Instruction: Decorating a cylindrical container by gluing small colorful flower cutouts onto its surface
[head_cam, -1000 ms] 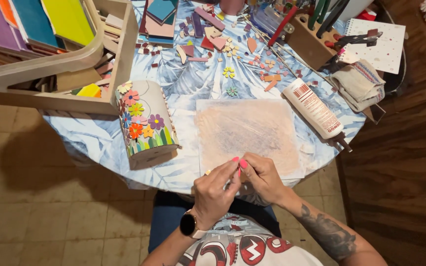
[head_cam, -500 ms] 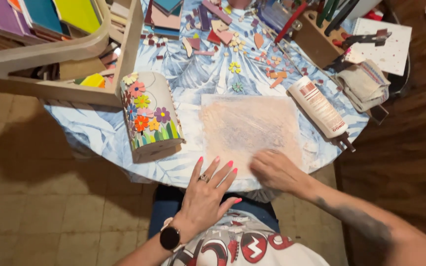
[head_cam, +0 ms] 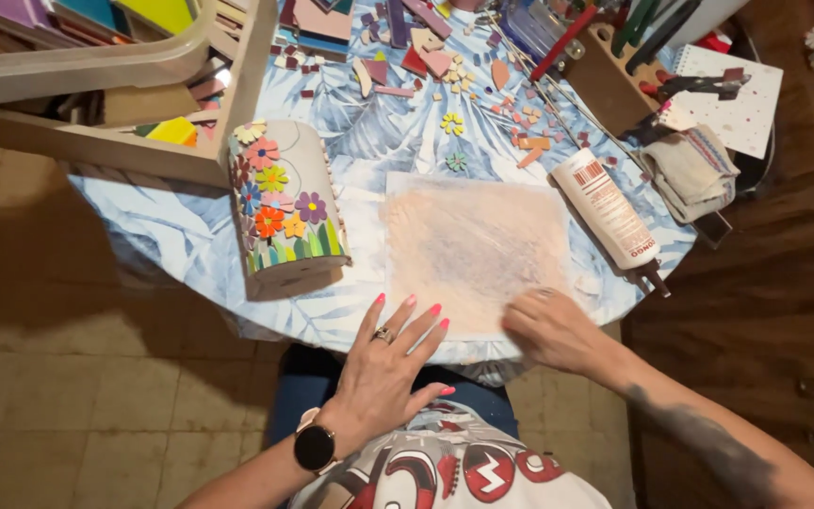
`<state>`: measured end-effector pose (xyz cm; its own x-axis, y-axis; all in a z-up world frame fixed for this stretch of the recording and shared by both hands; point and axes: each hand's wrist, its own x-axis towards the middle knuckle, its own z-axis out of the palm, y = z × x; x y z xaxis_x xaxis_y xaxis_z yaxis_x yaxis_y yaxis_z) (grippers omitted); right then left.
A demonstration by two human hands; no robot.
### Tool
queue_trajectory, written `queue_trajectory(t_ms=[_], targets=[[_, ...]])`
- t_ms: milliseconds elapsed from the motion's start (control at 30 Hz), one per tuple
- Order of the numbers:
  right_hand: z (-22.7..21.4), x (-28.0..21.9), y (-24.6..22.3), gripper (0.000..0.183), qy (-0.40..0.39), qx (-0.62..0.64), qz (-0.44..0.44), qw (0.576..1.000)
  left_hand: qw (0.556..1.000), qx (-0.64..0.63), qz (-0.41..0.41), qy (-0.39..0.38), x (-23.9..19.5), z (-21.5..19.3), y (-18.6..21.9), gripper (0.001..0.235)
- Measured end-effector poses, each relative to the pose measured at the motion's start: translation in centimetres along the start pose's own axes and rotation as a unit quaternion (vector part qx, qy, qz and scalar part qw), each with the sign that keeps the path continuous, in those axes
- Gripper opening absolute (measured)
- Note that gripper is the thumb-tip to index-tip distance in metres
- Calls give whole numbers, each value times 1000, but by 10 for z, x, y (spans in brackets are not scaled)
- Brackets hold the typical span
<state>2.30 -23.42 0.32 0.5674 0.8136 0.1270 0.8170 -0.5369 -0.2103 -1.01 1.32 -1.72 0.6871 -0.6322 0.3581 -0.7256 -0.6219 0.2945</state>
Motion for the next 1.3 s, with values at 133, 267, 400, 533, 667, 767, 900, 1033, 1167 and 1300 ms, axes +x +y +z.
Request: queue_trajectory(t_ms=[133, 267, 400, 533, 667, 767, 900, 1033, 1167, 1300], targets=[[2, 5, 4, 11, -26, -53, 23, 998, 1000, -7, 11, -8, -1, -2, -1, 65], [12, 96, 2, 22, 55, -14, -27, 998, 1000, 0, 7, -12, -1, -1, 1, 65], [27, 149, 24, 25, 126, -96, 51, 986, 1000, -3, 6, -7, 0, -2, 3, 66], [12, 101, 7, 17, 41, -39, -19, 998, 1000, 20, -1, -12, -1, -1, 4, 67], [-13, 15, 23, 19, -104, 18, -154, 982, 999, 30, 1, -13, -1, -2, 5, 69], [-47, -3, 49, 17, -164, -243, -255, 922, 1000, -5, -1, 10, 5, -8, 6, 56], [-38, 23, 10, 9, -29, 10, -19, 999, 984, -107, -38, 135, 26, -15, 13, 32], [-16, 40, -29, 36, 107, 303, 141, 936, 938, -239, -97, 230, 38, -16, 23, 30], [-8, 44, -43, 30, 164, 352, 146, 910, 913, -297, -120, 252, 38, -14, 27, 31], [-10, 47, -47, 31, 164, 343, 156, 911, 909, -288, -113, 279, 37, -9, 29, 26]])
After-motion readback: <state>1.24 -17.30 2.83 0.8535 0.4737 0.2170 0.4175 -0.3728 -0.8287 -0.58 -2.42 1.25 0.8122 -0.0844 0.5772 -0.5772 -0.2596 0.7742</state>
